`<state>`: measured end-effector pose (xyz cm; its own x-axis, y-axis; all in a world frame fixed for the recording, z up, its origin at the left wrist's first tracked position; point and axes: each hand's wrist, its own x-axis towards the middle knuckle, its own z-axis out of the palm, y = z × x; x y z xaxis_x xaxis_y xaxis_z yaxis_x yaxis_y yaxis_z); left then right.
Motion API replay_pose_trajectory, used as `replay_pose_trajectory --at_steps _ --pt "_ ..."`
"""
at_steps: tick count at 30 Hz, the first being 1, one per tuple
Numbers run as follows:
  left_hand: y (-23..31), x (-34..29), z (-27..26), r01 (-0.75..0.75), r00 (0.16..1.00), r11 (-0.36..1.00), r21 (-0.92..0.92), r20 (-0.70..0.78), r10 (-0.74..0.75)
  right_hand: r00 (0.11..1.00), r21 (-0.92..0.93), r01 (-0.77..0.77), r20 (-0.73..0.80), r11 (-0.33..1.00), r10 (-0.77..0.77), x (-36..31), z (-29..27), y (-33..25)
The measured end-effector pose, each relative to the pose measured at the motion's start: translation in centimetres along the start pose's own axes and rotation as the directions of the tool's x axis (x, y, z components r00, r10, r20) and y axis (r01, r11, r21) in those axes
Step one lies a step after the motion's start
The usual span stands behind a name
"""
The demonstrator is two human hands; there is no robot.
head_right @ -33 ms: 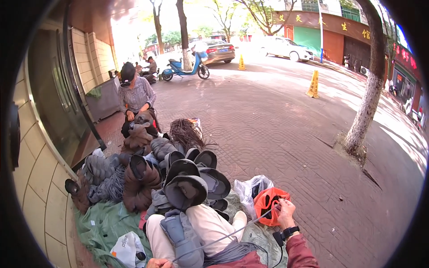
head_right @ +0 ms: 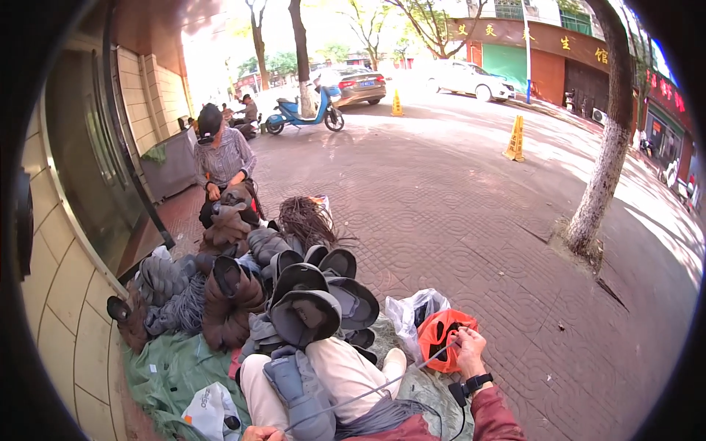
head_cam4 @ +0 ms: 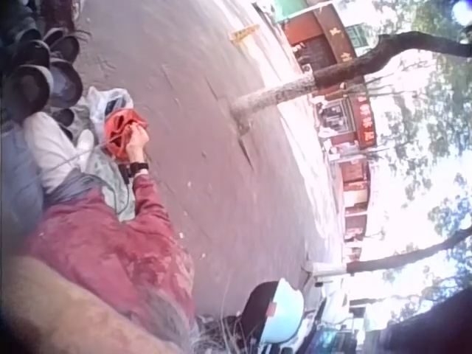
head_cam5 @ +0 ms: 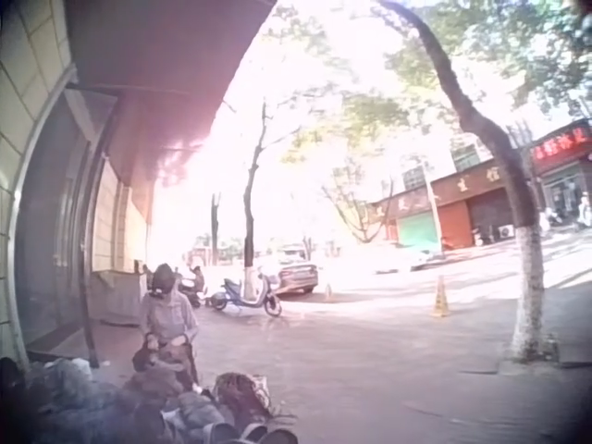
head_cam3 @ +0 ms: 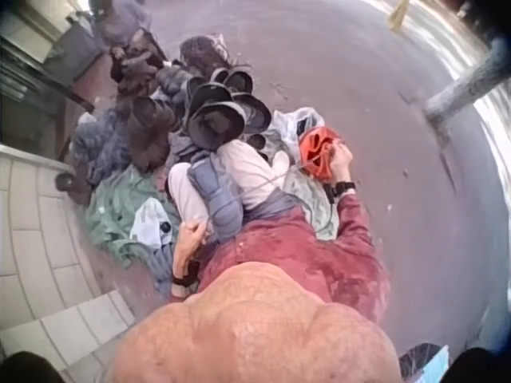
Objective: Handling, lacing, and assembling grey sneaker components on an outdoor sidewalk work area.
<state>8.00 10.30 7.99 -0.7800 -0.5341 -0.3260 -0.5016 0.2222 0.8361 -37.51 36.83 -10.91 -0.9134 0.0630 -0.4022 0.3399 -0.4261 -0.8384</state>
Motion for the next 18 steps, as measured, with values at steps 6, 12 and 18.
replay_pose_trajectory --at_steps 6,12,18 --pt "1.5 1.2 1.8 -0.006 1.0 1.0 -0.005 0.01 0.006 0.764 -0.288 0.006 0.619 0.958 0.181 -14.1 8.7 -2.7" --pt "5.2 1.9 3.0 -0.177 0.983 0.98 0.093 0.07 0.171 0.077 -0.495 0.33 0.863 0.804 0.5 -28.5 14.2 -2.6" --pt "5.8 1.2 2.4 -0.2 0.98 0.977 -0.068 -0.021 0.199 -0.062 -0.022 0.687 0.994 0.726 0.089 -28.6 13.3 -2.3"
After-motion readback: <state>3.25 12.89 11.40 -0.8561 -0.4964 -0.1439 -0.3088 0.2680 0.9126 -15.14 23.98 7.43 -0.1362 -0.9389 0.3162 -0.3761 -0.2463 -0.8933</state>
